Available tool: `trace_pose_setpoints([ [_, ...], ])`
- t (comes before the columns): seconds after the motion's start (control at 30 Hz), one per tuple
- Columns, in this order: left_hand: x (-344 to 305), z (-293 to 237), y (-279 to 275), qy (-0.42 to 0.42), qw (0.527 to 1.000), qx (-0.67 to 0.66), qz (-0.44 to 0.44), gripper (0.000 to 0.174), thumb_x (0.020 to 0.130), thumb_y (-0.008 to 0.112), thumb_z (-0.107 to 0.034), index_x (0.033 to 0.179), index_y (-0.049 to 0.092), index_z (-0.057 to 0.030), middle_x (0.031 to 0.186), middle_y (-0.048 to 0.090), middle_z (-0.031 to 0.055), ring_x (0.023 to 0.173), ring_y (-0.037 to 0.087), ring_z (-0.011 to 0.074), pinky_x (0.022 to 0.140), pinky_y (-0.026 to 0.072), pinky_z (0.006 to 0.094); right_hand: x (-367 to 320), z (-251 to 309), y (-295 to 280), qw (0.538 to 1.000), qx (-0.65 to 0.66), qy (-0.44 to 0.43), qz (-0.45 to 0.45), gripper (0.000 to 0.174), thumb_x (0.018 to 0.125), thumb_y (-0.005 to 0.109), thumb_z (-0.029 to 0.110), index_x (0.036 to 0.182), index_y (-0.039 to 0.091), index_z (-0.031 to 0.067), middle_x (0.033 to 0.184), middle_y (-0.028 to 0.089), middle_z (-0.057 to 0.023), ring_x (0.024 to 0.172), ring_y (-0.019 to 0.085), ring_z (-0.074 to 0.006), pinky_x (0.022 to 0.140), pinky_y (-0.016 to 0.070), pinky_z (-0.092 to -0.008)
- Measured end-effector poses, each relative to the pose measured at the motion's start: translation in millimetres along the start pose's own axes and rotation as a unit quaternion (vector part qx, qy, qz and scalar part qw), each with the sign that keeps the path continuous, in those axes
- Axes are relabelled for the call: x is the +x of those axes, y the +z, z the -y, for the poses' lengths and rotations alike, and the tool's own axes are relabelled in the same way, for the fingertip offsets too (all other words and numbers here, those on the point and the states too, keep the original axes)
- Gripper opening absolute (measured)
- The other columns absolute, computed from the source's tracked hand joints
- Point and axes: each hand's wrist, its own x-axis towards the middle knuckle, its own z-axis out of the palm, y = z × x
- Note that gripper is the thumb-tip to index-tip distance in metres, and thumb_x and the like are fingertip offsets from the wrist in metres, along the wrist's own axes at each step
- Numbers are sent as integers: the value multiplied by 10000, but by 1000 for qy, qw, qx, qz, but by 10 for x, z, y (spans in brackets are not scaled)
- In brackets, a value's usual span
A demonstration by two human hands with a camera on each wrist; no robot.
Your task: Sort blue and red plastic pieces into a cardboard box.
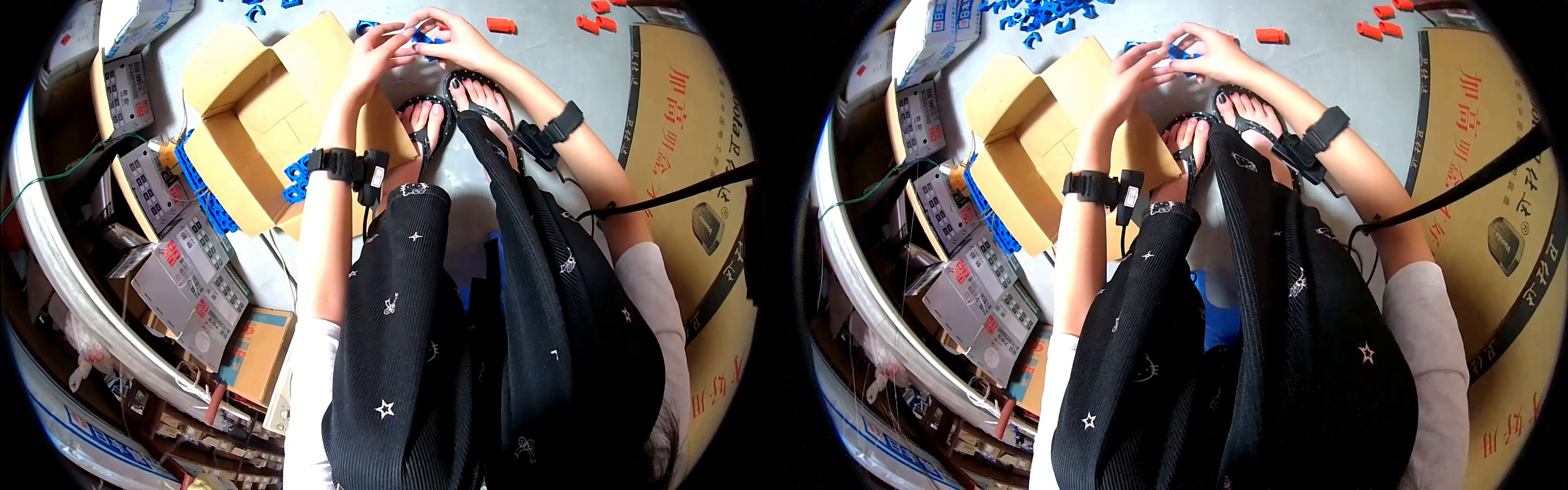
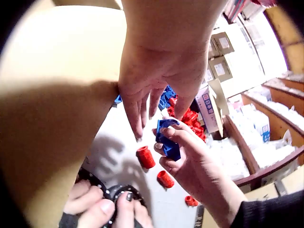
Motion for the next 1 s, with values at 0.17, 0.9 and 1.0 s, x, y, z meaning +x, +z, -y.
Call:
trace_pose_setpoints([
  [0.17,-236,-163,-54,35,995,-96,16,415,894,628,-188,1220,523,47,1047,636,110,894,649,166,827,524,264,-15,404,30,980,-115,-162,22,445,739,746,251,1119,576,96,1034,642,-90,997,623,-219,857,502,-361],
  [0.9,-965,-480,-495,73,957,-268,-87,427,954,347,-144,1245,410,161,1254,488,280,1192,494,337,1044,406,427,-163,1564,395,988,-32,-153,-4,290,720,676,42,998,601,8,855,627,-107,765,616,-205,666,504,-306],
  [1.0,-1067,-407,-531,63,957,-268,-97,418,939,357,-109,1262,390,154,1251,483,297,1195,490,348,1061,398,418,-135,1442,436,991,-26,-116,65,429,694,706,45,1103,577,27,961,589,-129,811,606,-235,703,503,-314],
])
